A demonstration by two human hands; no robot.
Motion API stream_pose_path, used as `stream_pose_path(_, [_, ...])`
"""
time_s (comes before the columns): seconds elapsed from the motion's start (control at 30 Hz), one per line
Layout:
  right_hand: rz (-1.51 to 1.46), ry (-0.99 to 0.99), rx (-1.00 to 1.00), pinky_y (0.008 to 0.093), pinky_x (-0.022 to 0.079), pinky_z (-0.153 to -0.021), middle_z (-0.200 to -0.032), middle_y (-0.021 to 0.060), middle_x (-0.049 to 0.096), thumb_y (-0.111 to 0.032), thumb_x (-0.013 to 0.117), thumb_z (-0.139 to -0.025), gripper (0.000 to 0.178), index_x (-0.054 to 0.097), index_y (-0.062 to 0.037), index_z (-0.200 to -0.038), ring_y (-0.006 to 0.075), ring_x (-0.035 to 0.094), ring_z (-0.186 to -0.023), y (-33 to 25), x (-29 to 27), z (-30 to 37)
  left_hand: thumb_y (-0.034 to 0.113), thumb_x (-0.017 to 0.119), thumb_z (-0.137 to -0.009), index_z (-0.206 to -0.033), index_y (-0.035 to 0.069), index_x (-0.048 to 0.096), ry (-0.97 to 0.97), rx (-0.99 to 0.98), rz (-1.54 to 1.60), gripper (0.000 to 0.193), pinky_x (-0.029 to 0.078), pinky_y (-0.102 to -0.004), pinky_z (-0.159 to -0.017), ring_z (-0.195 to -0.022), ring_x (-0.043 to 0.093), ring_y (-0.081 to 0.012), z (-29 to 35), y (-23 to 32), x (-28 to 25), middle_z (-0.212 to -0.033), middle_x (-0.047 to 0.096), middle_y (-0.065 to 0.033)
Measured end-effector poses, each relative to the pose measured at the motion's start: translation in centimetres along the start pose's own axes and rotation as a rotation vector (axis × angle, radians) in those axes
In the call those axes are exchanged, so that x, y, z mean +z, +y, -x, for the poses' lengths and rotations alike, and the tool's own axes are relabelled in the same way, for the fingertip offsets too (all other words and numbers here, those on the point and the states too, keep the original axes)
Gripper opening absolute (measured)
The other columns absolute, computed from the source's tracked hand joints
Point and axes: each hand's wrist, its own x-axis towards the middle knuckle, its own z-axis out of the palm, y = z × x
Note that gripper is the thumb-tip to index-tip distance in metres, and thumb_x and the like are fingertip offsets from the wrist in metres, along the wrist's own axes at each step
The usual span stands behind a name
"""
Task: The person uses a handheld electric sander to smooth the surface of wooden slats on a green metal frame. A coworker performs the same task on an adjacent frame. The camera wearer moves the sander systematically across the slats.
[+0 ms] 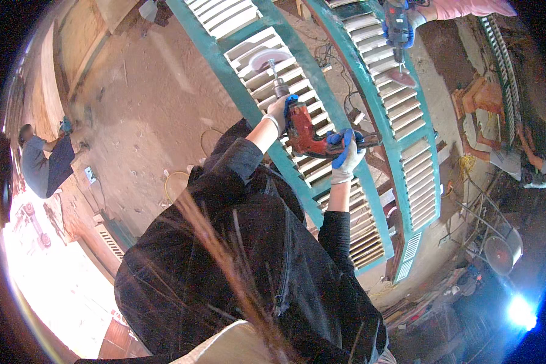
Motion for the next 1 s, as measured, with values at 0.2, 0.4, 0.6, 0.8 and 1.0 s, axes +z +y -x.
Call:
stream_pose_path(0.2, [0.035, -0.004, 0.054, 0.0410, 0.051, -0.058, -0.063, 0.0068, 0.053, -0.014, 0.058, -0.085, 0.015, 0.052, -0.0036, -0.075, 0.0186, 0.053, -0.051, 0.9, -0.6, 0.8, 0.023, 0.071, -0.070, -0.078, 0.009, 0.062, 0.098, 0.015, 0.034, 0.019, 0.050, -0.0372, -0.062, -0.063, 0.059, -0.0195, 1.5, 0.0, -1.5, -0.075, 0.061, -0.0058])
stream_pose_path(0.4, [0.081, -0.044, -0.057, 0.0372, 0.050, -0.052, -0.061, 0.0069, 0.054, -0.009, 0.060, -0.083, 0.015, 0.052, -0.0033, -0.072, 0.0180, 0.053, -0.048, -1.4, 1.0, -1.5, 0.025, 0.063, -0.077, -0.080, 0.009, 0.058, -0.298, -0.038, 0.173, 0.017, 0.050, -0.0386, -0.065, -0.066, 0.060, -0.0226, -0.6, -0.1, 1.2, -0.076, 0.061, -0.0061])
stream_pose_path(0.6, [0.085, 0.022, -0.162, 0.0385, 0.050, -0.054, -0.065, 0.0083, 0.057, -0.007, 0.059, -0.083, 0.009, 0.055, -0.0017, -0.076, 0.0191, 0.055, -0.050, -3.7, 1.9, -2.7, 0.033, 0.067, -0.074, -0.082, 0.013, 0.060, -0.400, 0.095, 0.096, 0.022, 0.049, -0.0376, -0.058, -0.060, 0.058, -0.0204, 1.1, 1.7, 5.2, -0.073, 0.060, -0.0042])
stream_pose_path(0.8, [0.006, 0.082, -0.077, 0.0406, 0.051, -0.053, -0.061, 0.0053, 0.051, -0.014, 0.059, -0.082, 0.015, 0.054, -0.0025, -0.074, 0.0187, 0.053, -0.048, -2.9, 1.8, -0.1, 0.024, 0.064, -0.077, -0.078, 0.012, 0.061, -0.148, 0.065, 0.012, 0.013, 0.046, -0.0353, -0.048, -0.056, 0.057, -0.0186, 4.3, 1.9, 2.7, -0.068, 0.059, -0.0041])
stream_pose_path(1.0, [-0.117, 0.028, 0.042, 0.0400, 0.050, -0.058, -0.060, 0.0055, 0.050, -0.014, 0.059, -0.083, 0.015, 0.053, -0.0020, -0.075, 0.0184, 0.051, -0.050, 1.0, 0.6, 3.4, 0.022, 0.070, -0.071, -0.074, 0.011, 0.062, 0.140, 0.073, -0.207, 0.014, 0.048, -0.0357, -0.054, -0.054, 0.056, -0.0175, 2.7, 0.7, -2.8, -0.065, 0.059, -0.0022])
